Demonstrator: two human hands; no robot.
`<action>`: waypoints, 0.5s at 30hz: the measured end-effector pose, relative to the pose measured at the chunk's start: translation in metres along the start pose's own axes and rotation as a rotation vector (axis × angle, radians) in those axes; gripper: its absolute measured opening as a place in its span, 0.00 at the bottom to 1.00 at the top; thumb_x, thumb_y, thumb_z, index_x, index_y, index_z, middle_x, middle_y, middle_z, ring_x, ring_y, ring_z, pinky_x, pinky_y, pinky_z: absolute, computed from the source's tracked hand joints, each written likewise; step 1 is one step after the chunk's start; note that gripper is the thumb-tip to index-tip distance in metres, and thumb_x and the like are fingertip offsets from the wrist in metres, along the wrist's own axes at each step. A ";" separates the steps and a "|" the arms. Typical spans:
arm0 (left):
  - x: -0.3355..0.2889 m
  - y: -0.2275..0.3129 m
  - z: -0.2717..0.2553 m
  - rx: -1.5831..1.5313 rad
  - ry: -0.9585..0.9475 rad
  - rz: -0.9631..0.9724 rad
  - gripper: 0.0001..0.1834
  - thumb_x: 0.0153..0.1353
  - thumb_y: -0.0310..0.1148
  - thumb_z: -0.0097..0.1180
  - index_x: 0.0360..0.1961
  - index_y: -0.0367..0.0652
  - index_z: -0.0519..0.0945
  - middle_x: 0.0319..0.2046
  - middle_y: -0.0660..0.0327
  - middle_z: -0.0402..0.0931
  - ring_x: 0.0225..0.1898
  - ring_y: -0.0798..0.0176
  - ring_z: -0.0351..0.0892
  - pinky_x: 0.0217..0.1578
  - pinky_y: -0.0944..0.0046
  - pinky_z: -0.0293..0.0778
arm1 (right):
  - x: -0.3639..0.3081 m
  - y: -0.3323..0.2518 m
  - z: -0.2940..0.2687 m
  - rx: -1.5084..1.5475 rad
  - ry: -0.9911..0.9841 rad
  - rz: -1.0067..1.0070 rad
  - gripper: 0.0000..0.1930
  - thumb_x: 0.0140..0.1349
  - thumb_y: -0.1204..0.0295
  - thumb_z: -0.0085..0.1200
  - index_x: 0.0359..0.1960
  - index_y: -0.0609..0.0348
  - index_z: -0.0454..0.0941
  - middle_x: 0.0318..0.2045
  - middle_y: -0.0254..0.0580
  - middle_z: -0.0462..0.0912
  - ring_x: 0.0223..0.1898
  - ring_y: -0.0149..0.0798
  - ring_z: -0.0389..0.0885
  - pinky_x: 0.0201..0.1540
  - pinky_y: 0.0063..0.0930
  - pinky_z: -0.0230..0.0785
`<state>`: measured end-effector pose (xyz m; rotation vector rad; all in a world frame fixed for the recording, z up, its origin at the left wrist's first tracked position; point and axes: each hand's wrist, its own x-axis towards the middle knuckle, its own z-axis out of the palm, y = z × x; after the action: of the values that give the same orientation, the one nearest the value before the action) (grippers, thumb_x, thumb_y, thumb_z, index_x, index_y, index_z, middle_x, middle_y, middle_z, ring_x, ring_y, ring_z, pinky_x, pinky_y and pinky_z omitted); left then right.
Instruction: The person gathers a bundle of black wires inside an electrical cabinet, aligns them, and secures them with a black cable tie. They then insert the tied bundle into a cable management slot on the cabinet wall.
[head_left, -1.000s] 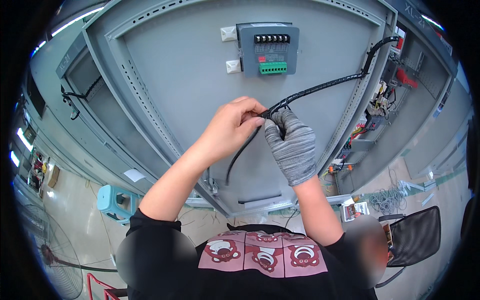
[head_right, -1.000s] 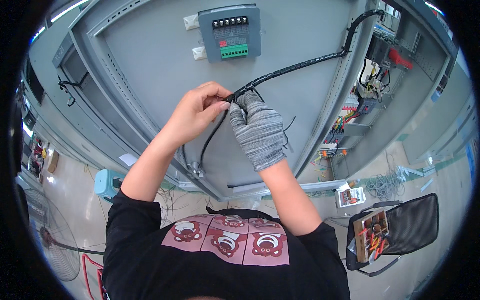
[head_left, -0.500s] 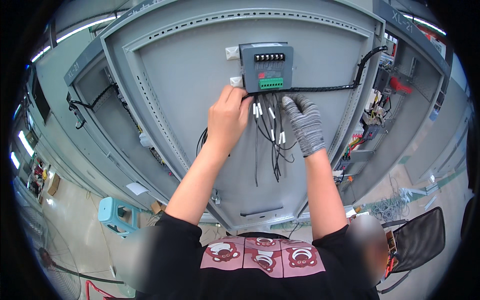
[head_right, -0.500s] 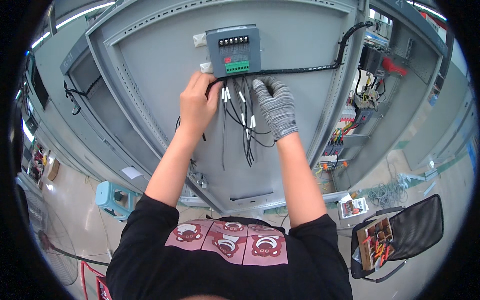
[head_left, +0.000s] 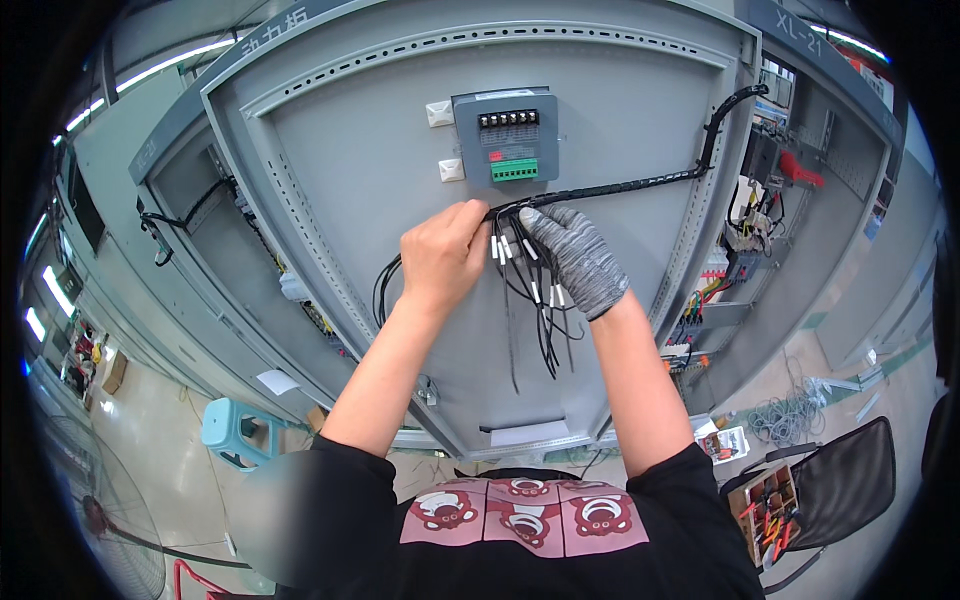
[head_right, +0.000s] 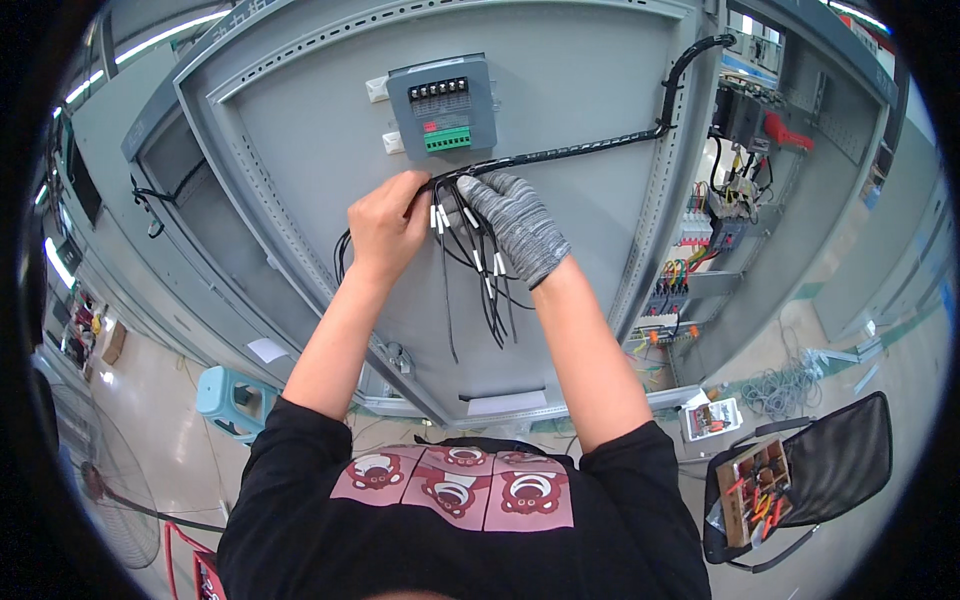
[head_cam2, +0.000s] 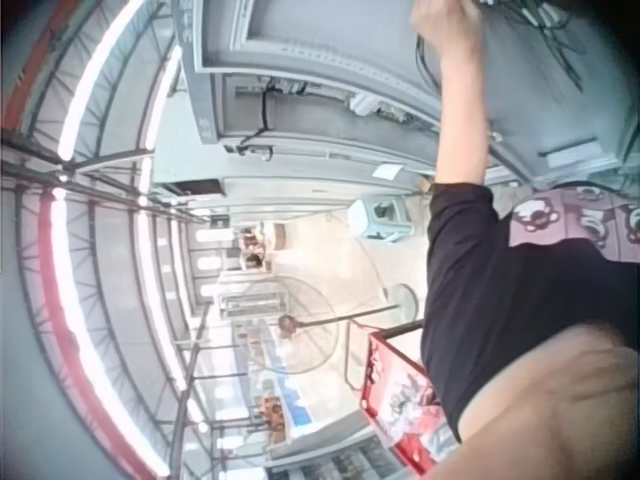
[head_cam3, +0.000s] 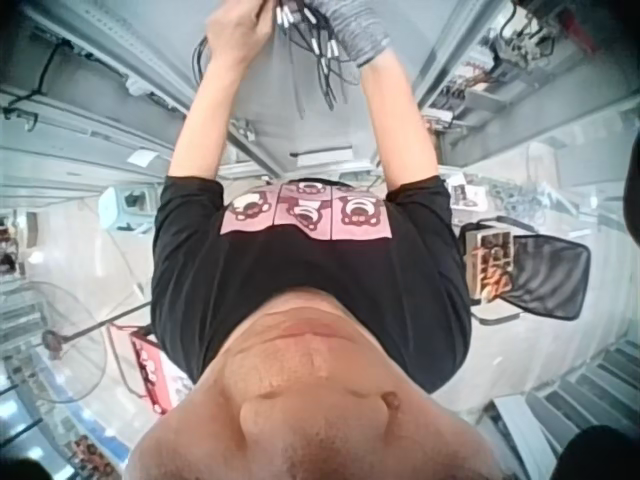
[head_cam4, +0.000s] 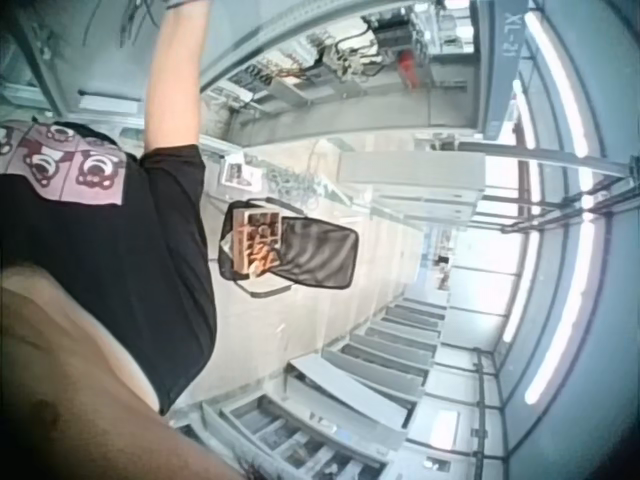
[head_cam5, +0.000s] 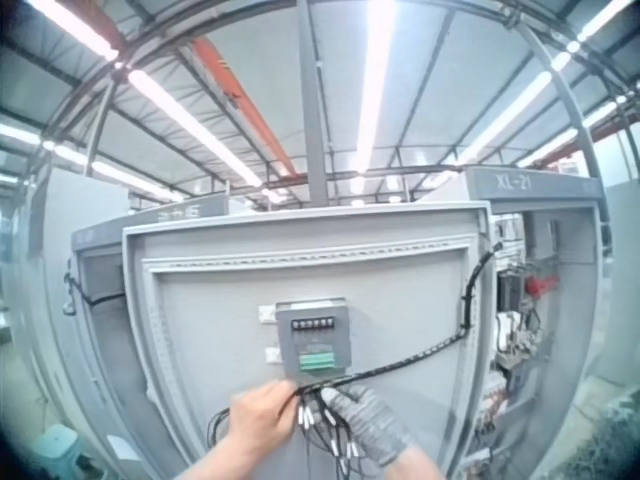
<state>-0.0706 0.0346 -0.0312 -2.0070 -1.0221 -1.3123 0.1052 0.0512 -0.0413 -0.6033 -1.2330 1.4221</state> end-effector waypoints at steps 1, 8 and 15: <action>0.001 -0.001 0.000 -0.004 0.004 0.000 0.06 0.55 0.26 0.58 0.33 0.45 0.75 0.25 0.62 0.76 0.25 0.53 0.78 0.24 0.58 0.71 | 0.001 0.001 -0.001 -0.007 -0.014 -0.009 0.11 0.64 0.68 0.58 0.42 0.62 0.80 0.30 0.33 0.82 0.27 0.25 0.79 0.29 0.19 0.74; 0.006 0.000 -0.007 -0.107 -0.087 -0.079 0.07 0.54 0.26 0.59 0.33 0.45 0.73 0.26 0.60 0.78 0.26 0.52 0.78 0.24 0.57 0.71 | 0.001 -0.006 0.000 -0.150 -0.092 -0.047 0.09 0.64 0.70 0.58 0.38 0.63 0.82 0.29 0.34 0.84 0.26 0.25 0.79 0.31 0.19 0.73; 0.014 -0.003 -0.028 -0.254 -0.309 -0.119 0.07 0.55 0.27 0.58 0.36 0.44 0.75 0.25 0.59 0.77 0.25 0.51 0.78 0.26 0.58 0.71 | -0.005 0.003 0.000 -0.303 0.088 -0.191 0.11 0.64 0.68 0.58 0.39 0.65 0.82 0.28 0.39 0.84 0.29 0.30 0.81 0.35 0.25 0.74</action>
<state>-0.0841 0.0197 -0.0072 -2.4315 -1.1766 -1.2700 0.1050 0.0470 -0.0452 -0.7242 -1.4072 1.0479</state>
